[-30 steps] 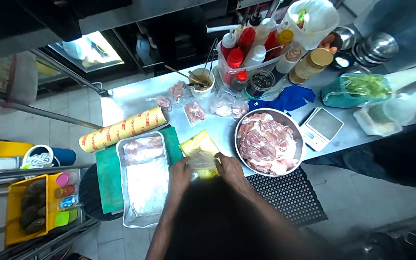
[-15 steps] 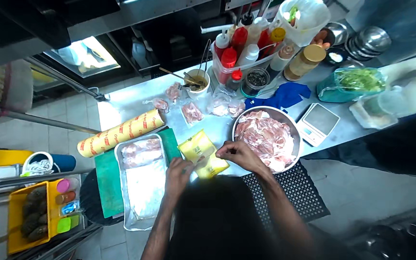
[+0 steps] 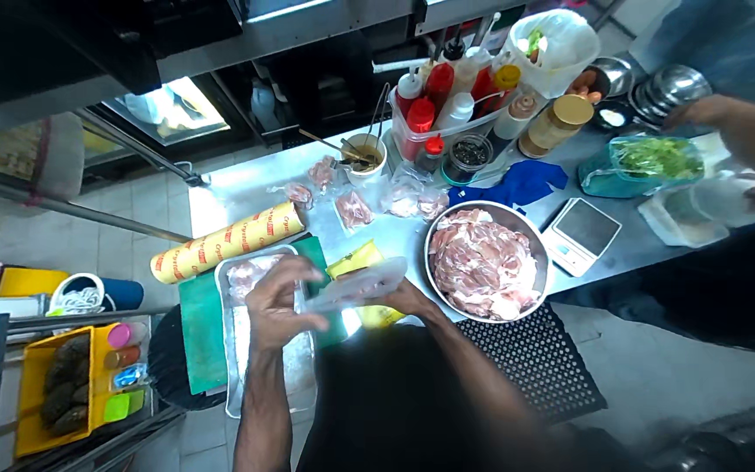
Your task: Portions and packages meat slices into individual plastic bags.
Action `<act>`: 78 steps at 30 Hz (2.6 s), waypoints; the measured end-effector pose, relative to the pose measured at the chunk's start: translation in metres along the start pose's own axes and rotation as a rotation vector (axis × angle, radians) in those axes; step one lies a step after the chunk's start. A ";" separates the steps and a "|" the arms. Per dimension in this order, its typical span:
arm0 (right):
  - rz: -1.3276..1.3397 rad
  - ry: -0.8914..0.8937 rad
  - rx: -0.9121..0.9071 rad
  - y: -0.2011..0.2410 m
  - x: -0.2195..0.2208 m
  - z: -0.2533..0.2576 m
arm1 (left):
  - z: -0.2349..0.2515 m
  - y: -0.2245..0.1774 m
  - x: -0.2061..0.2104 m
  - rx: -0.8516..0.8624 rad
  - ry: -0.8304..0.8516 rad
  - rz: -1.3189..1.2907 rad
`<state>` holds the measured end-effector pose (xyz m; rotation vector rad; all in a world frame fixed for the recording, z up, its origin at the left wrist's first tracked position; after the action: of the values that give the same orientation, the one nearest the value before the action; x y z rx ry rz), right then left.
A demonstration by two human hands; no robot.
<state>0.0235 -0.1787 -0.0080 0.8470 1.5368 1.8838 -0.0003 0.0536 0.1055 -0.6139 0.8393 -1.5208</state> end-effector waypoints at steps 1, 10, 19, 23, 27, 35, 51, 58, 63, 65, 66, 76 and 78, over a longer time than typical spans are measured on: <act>0.004 0.020 0.008 0.006 -0.003 0.000 | -0.006 0.009 0.001 -0.076 0.018 -0.040; -0.058 -0.184 0.129 0.041 -0.012 0.000 | -0.056 0.055 0.060 -0.457 -0.209 -0.074; -0.032 -0.403 0.064 0.048 -0.007 -0.006 | -0.059 0.061 0.060 -0.513 -0.327 -0.186; -0.057 -0.400 -0.011 0.048 -0.013 -0.005 | -0.058 0.048 0.065 -0.513 -0.271 -0.067; -0.092 -0.314 0.060 0.050 -0.016 -0.005 | -0.057 0.055 0.056 -0.512 -0.251 -0.031; -0.056 -0.244 0.044 0.064 -0.024 0.007 | -0.044 0.042 0.051 -0.464 -0.159 -0.061; 0.034 -0.296 -0.040 0.070 -0.013 0.003 | -0.030 0.039 0.058 -0.365 -0.307 -0.170; 0.208 0.139 0.144 0.052 -0.023 -0.007 | -0.038 0.044 0.040 -0.508 -0.241 -0.282; 0.456 0.063 0.277 0.040 -0.026 -0.023 | -0.034 0.045 0.037 -0.381 0.160 -0.372; 0.523 0.036 0.315 0.040 -0.025 -0.027 | -0.038 0.049 0.039 -0.355 0.153 -0.371; 0.547 0.011 0.345 0.040 -0.024 -0.028 | -0.041 0.051 0.039 -0.348 0.136 -0.359; 0.852 -0.273 0.689 0.050 -0.017 -0.037 | -0.088 0.048 0.053 -0.353 0.051 -0.351; 0.890 -0.292 0.719 0.052 -0.015 -0.039 | -0.088 0.050 0.058 -0.326 -0.024 -0.224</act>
<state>0.0022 -0.2243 0.0355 2.3167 1.8120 1.5457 -0.0470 0.0095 0.0080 -0.9908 1.0369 -1.5842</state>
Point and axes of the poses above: each hand's wrist, its own z-axis towards the middle knuckle, its own x-axis out of the palm, y = z × x, the point moved 2 cm from there along z, towards the middle knuckle, and after that the axes turned 1 degree about x, right-handed, at the moved point
